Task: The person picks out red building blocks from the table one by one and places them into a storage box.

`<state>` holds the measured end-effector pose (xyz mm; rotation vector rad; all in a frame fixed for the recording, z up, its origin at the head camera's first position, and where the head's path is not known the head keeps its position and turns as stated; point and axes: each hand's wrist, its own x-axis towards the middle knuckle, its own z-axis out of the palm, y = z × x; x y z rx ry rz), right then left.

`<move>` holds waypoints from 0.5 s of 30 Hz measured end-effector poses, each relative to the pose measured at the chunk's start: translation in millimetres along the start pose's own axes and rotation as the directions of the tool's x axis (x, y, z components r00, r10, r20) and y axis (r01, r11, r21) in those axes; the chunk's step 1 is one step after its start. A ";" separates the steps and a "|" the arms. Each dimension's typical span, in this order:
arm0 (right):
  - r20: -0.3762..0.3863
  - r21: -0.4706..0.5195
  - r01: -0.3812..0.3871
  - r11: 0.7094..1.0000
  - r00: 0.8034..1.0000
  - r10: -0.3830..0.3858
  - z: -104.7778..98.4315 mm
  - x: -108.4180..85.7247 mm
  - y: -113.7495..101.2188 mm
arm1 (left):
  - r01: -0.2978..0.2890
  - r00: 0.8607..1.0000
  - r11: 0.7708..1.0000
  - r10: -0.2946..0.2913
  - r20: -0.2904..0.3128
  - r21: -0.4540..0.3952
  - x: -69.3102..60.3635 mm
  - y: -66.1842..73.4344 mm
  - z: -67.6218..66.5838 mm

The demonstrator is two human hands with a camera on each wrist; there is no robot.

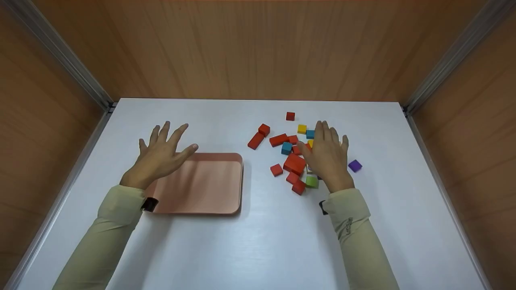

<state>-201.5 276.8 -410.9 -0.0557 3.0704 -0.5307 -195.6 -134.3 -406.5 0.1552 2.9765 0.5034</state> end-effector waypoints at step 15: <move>0.119 -0.022 -0.010 1.000 0.993 0.012 14.2 0.1 6.3 | 0.076 0.996 0.994 -0.073 0.041 -0.082 -19.8 -52.0 15.5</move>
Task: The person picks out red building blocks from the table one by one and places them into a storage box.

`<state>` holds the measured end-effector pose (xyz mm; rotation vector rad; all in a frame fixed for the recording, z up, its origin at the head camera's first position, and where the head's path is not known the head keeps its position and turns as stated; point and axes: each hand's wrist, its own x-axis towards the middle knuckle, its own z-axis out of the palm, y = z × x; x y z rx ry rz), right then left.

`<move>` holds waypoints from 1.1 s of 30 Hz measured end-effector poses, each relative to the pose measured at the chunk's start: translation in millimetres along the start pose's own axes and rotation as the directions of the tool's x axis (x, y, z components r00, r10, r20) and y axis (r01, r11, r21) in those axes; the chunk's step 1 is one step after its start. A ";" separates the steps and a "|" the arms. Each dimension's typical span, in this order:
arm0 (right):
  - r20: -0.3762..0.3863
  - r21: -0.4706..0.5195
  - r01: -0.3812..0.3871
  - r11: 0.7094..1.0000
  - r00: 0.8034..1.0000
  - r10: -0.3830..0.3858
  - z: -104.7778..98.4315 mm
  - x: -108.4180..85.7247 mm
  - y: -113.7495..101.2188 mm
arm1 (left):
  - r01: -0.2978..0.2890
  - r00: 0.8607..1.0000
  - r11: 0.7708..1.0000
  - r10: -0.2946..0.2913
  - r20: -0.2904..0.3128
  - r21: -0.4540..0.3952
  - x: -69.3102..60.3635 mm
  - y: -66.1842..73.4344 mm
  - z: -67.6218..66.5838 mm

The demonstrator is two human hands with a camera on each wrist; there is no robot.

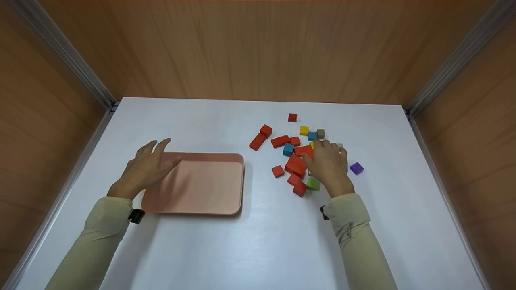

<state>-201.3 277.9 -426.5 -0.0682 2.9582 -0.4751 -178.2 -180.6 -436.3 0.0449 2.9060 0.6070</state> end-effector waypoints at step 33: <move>0.118 0.037 0.001 0.999 0.993 -0.005 53.5 12.8 4.4 | 0.173 0.973 0.982 -0.182 0.143 0.072 -10.9 -79.6 50.7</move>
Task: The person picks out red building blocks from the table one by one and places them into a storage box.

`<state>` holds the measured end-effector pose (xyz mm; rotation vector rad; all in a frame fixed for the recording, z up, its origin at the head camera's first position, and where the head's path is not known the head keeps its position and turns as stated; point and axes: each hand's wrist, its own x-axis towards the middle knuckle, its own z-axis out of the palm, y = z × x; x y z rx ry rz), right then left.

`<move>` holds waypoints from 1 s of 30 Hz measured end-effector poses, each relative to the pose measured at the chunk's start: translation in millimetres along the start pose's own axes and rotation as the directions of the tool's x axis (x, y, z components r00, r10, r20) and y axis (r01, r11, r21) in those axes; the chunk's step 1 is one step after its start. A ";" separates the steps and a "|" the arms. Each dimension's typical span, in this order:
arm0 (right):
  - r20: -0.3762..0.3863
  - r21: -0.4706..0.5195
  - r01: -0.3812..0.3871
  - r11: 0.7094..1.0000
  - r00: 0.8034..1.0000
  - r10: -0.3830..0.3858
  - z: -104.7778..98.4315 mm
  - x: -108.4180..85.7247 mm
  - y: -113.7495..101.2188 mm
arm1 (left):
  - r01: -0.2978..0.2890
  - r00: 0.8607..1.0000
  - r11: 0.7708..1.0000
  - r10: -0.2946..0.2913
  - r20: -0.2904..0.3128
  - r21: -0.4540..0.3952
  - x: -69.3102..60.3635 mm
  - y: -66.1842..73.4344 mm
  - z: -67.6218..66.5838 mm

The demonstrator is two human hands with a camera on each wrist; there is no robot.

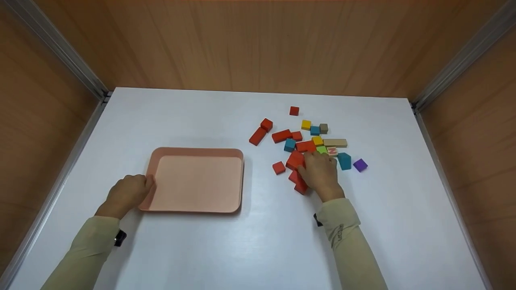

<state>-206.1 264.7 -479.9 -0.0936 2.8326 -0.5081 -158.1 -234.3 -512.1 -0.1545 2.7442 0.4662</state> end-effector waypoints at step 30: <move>-0.124 -0.028 0.158 0.987 0.979 -0.160 7.4 2.6 -49.0 | 0.005 0.998 1.000 -0.007 -0.057 -0.030 -0.9 0.3 3.9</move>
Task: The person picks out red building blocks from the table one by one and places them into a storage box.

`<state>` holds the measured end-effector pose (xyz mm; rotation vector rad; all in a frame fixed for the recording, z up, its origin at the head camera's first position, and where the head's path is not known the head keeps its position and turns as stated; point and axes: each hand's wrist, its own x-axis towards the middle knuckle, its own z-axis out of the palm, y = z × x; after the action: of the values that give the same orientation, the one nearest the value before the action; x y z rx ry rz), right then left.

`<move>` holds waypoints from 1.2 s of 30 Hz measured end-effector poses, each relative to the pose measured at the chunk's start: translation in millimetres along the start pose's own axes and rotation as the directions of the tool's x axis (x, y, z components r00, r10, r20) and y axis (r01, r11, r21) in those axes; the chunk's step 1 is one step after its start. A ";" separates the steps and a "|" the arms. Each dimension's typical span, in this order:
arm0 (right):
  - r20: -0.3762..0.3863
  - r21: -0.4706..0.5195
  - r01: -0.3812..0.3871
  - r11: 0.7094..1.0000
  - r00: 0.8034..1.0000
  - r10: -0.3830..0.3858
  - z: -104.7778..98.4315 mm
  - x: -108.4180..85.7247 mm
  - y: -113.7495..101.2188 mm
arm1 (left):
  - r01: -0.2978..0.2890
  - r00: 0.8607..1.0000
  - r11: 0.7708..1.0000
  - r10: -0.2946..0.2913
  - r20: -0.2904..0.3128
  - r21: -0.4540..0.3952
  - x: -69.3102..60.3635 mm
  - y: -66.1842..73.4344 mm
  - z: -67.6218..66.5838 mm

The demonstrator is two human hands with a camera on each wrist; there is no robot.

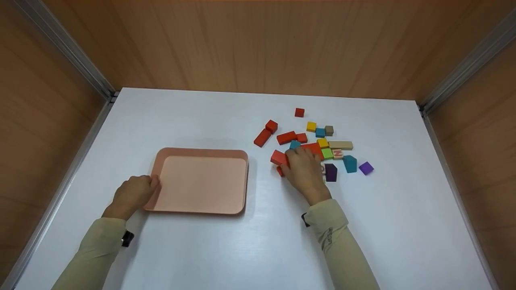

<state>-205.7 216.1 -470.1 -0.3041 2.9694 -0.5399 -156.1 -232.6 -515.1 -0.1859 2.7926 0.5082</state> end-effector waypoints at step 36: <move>0.142 -0.017 0.407 0.913 0.905 -0.401 77.5 -32.8 -108.1 | 0.047 0.999 0.998 -0.046 0.009 -0.029 1.9 -0.7 3.9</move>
<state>-143.8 98.0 -501.1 -0.9376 2.7915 -0.4644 -156.7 -232.0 -519.4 -0.2541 2.7668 0.5382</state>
